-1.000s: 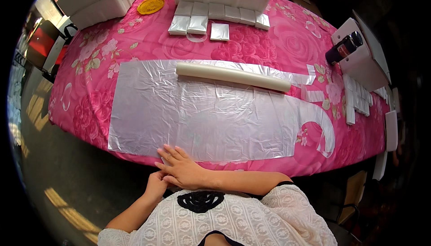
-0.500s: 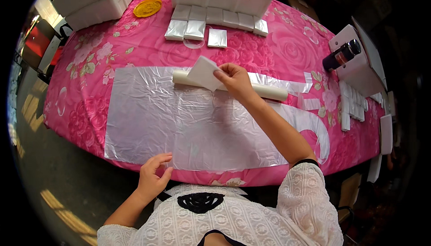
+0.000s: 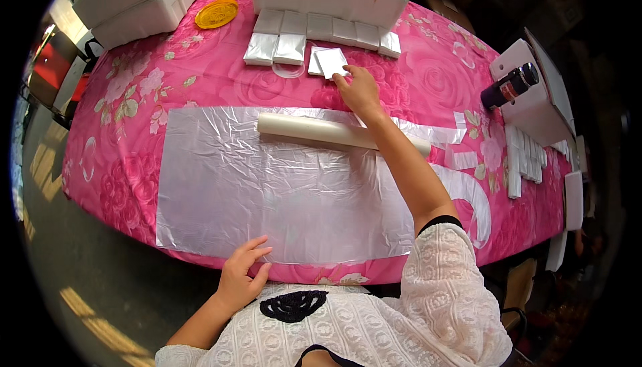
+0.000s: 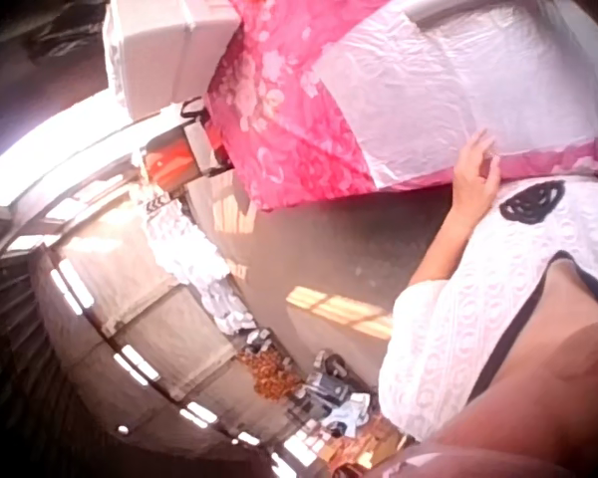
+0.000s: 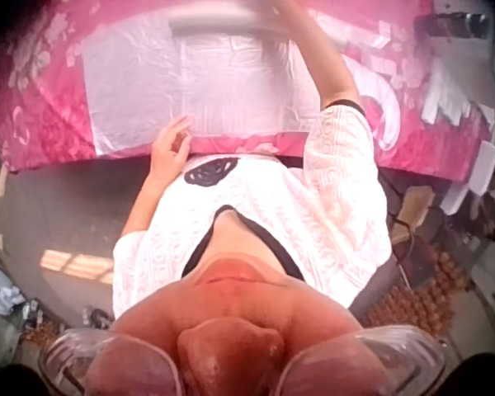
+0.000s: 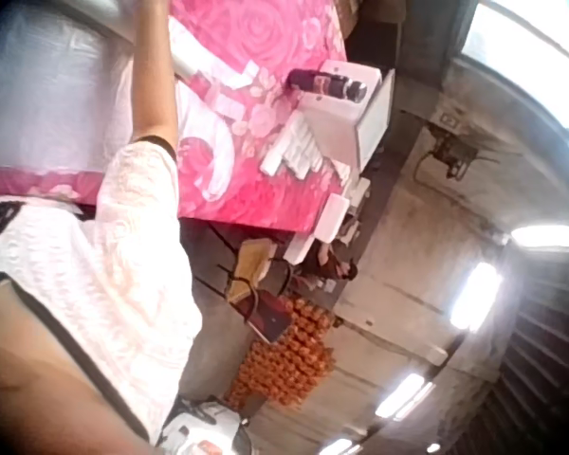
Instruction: The person wraps small white rectangular items in clear plastic film. They unroll the film, place an item on it, fold the film over the item, and roll it tightly to create a sealed package. The wrapped items are placed in a pile on the table.
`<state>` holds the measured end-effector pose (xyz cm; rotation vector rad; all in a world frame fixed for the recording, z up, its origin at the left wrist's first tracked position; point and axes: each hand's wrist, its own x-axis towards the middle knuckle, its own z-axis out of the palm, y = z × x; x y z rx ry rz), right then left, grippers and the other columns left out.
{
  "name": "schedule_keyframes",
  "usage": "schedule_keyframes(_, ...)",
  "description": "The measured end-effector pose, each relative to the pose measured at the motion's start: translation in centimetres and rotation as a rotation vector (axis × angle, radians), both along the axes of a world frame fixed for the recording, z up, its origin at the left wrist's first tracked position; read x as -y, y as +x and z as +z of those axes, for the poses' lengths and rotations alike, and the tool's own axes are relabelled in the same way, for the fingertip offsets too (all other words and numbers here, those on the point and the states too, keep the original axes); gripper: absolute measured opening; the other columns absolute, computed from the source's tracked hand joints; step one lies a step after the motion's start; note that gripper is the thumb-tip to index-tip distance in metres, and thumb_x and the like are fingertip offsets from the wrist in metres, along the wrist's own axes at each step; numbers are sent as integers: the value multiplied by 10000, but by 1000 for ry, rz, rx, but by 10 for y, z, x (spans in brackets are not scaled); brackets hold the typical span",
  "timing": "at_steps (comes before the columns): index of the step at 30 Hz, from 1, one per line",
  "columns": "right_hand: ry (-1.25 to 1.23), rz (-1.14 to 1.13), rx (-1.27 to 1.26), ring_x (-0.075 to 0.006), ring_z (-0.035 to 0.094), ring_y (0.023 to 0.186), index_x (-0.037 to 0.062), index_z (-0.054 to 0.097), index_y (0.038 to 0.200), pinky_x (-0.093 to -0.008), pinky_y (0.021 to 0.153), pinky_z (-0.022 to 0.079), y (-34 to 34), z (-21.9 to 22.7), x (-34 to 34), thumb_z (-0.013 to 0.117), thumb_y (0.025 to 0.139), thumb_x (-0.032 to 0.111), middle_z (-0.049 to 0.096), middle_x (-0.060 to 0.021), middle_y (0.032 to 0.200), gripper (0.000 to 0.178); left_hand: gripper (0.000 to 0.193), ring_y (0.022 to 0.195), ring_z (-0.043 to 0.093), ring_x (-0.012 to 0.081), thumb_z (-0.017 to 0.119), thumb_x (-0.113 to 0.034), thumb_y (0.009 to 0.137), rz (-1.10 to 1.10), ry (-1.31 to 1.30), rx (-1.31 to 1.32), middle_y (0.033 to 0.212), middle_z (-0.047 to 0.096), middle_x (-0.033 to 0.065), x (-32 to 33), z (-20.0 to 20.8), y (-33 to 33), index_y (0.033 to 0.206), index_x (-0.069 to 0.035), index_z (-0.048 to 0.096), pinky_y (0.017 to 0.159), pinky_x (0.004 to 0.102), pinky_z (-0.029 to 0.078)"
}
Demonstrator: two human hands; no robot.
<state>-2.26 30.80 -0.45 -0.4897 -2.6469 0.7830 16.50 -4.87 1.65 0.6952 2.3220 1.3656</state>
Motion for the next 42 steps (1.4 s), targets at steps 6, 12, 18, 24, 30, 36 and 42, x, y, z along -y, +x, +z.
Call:
schedule_keyframes(6, 141, 318, 97, -310, 522, 989, 42, 585, 1098, -375, 865, 416, 149, 9, -29, 662, 750, 291, 576, -149, 1064, 435, 287, 1019, 557, 315, 617, -35, 725, -88, 30, -106, 1161, 549, 157, -15, 4, -7, 1011, -22, 589, 838, 353, 461)
schedule_keyframes(12, 9, 232, 253, -340, 477, 1039, -24, 485, 1192, -397, 906, 376, 251, 18, 15, 613, 797, 282, 529, -199, 1105, 515, 515, 1184, 411, 356, 634, -127, 750, -336, -88, -250, 1331, 356, 203, -64, -13, -19, 1217, -32, 440, 960, 388, 365)
schedule_keyframes(18, 93, 493, 212, -320, 241, 1308, -18, 379, 1290, -395, 1071, 195, 283, -16, 42, 455, 877, 349, 285, -196, 1395, 558, 824, 1308, 82, 474, 670, -293, 738, -371, -73, -401, 1439, -4, 267, -121, -35, -16, 1387, -55, 222, 1056, 493, 169)
schedule_keyframes(24, 334, -33, 145, -308, 347, 1256, -23, 425, 1258, -390, 1045, 247, 310, -34, -92, 422, 885, 228, 387, -182, 1342, 449, 748, 1316, 86, 448, 627, -257, 755, -434, -161, -470, 1446, 27, 249, -144, -26, -3, 1368, -37, 258, 1063, 486, 152)
schedule_keyframes(30, 432, -397, 83, -286, 503, 1114, 5, 583, 1088, -370, 943, 385, 376, -43, -187, 482, 850, 155, 551, -165, 1168, 298, 662, 1313, 83, 446, 614, -235, 758, -406, -155, -516, 1446, 79, 229, -164, -24, 10, 1313, -12, 330, 1059, 499, 139)
schedule_keyframes(36, 603, -409, -173, -251, 596, 767, 59, 578, 735, -343, 735, 456, 366, -20, -161, 641, 680, 88, 636, -65, 802, 89, 599, 1314, 77, 435, 621, -204, 749, -398, -157, -537, 1444, 109, 212, -176, -23, 16, 1261, -3, 383, 1059, 495, 136)
schedule_keyframes(42, 131, -255, -111, -238, 578, 616, 68, 535, 693, -338, 576, 446, 336, 36, -46, 662, 654, 79, 595, -61, 667, 133, 571, 1240, 329, 342, 623, -176, 773, -375, 115, -389, 1361, 318, 204, -175, -14, 21, 1261, -7, 379, 993, 441, 307)
